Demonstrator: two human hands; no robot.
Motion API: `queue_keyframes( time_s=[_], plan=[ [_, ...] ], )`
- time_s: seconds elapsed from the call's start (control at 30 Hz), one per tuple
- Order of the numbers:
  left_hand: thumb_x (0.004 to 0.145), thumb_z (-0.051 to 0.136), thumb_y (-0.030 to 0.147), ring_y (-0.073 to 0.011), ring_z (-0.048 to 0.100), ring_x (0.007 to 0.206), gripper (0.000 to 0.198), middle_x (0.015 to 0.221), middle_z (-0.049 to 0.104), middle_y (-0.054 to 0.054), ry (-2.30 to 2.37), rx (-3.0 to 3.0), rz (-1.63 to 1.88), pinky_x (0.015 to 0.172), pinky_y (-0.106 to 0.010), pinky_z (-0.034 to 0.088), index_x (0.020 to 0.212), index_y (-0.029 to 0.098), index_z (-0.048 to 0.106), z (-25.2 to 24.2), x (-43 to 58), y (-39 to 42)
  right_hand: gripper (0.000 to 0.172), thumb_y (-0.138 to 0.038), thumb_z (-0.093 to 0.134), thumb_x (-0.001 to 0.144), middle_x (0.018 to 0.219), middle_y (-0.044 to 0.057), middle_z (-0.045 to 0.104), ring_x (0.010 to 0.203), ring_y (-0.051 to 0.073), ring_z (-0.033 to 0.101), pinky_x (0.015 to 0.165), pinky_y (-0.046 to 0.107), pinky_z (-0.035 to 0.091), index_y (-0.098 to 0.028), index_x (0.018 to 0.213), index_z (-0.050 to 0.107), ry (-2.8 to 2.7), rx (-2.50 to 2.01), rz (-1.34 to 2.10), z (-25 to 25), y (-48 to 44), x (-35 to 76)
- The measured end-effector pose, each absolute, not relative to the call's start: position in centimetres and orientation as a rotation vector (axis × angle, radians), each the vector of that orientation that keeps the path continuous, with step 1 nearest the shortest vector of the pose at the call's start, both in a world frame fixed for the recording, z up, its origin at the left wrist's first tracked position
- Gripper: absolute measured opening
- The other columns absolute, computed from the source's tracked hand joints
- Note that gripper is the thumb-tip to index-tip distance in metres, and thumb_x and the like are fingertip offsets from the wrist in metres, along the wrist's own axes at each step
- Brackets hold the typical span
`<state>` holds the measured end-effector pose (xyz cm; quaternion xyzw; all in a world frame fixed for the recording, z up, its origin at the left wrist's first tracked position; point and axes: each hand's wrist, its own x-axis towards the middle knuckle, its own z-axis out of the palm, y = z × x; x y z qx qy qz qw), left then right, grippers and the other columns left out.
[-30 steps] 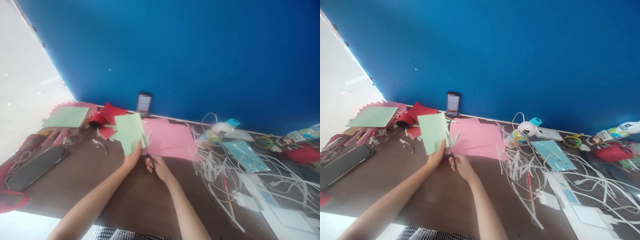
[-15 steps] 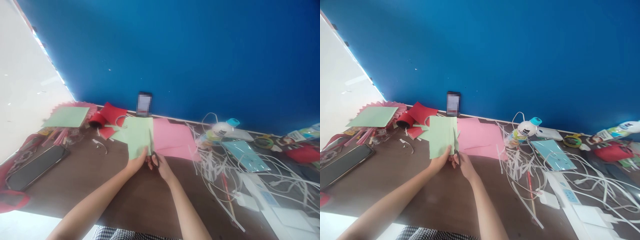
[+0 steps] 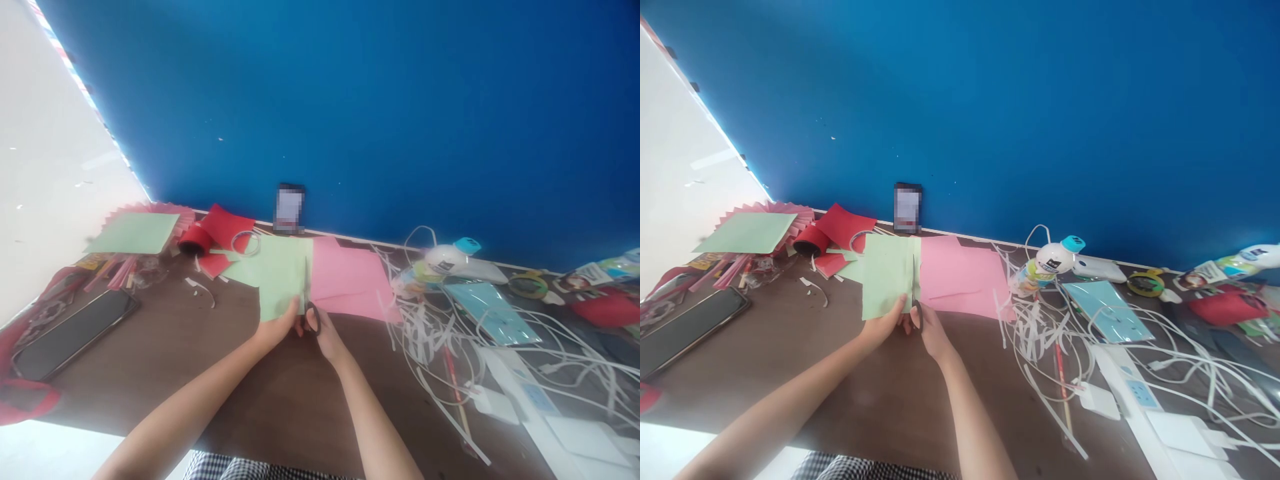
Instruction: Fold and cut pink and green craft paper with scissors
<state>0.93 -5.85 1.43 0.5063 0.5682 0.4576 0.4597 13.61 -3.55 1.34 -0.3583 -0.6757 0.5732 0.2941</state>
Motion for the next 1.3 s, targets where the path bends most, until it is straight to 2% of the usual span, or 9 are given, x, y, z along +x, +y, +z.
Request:
queue_keyframes(
  time_s=[0.17, 0.43, 0.73, 1.03, 1.3],
  plan=[
    [0.083, 0.033, 0.054, -0.0111, 0.053, 0.044, 0.059, 0.036, 0.051, 0.0, 1.444, 1.231, 1.118, 0.067, -0.024, 0.047, 0.035, 0.021, 0.044, 1.2, 1.0, -5.9, 0.055, -0.068, 0.029, 0.078, 0.055, -0.001, 0.044, 0.053, 0.013, 0.039, 0.059, 0.026, 0.034, -0.019, 0.058, 0.044, -1.752, -0.992, 1.509, 1.1, -3.7, 13.5],
    [0.082, 0.032, 0.057, -0.012, 0.056, 0.045, 0.059, 0.037, 0.051, 0.0, 1.385, 1.129, 1.136, 0.063, -0.023, 0.047, 0.036, 0.021, 0.042, 0.8, 1.1, -5.8, 0.058, -0.066, 0.026, 0.081, 0.056, 0.0, 0.046, 0.054, 0.013, 0.04, 0.058, 0.026, 0.033, -0.018, 0.059, 0.048, -1.8, -0.933, 1.502, 1.4, -3.6, 13.5],
    [0.084, 0.032, 0.052, -0.0112, 0.054, 0.046, 0.059, 0.037, 0.052, 0.0, 1.412, 1.22, 1.176, 0.066, -0.024, 0.046, 0.036, 0.021, 0.044, 1.7, 1.0, -5.9, 0.055, -0.064, 0.029, 0.082, 0.055, -0.001, 0.046, 0.054, 0.012, 0.041, 0.056, 0.026, 0.03, -0.018, 0.058, 0.048, -1.799, -0.901, 1.509, 1.3, -3.5, 13.6],
    [0.083, 0.037, 0.051, -0.0142, 0.058, 0.054, 0.052, 0.04, 0.054, 0.0, 1.446, 1.201, 1.213, 0.078, -0.027, 0.046, 0.042, 0.022, 0.05, 1.6, 0.9, -5.9, 0.053, -0.065, 0.031, 0.081, 0.054, -0.001, 0.045, 0.053, 0.013, 0.04, 0.055, 0.026, 0.029, -0.018, 0.061, 0.047, -1.794, -0.904, 1.539, 1.3, -3.5, 13.7],
    [0.081, 0.038, 0.053, -0.0145, 0.06, 0.058, 0.049, 0.041, 0.056, 0.001, 1.442, 1.151, 1.211, 0.082, -0.027, 0.045, 0.046, 0.022, 0.053, 1.9, 0.8, -6.0, 0.054, -0.065, 0.03, 0.081, 0.054, -0.002, 0.044, 0.054, 0.012, 0.041, 0.056, 0.026, 0.03, -0.018, 0.06, 0.045, -1.782, -0.91, 1.529, 1.7, -3.6, 13.5]
  ],
)
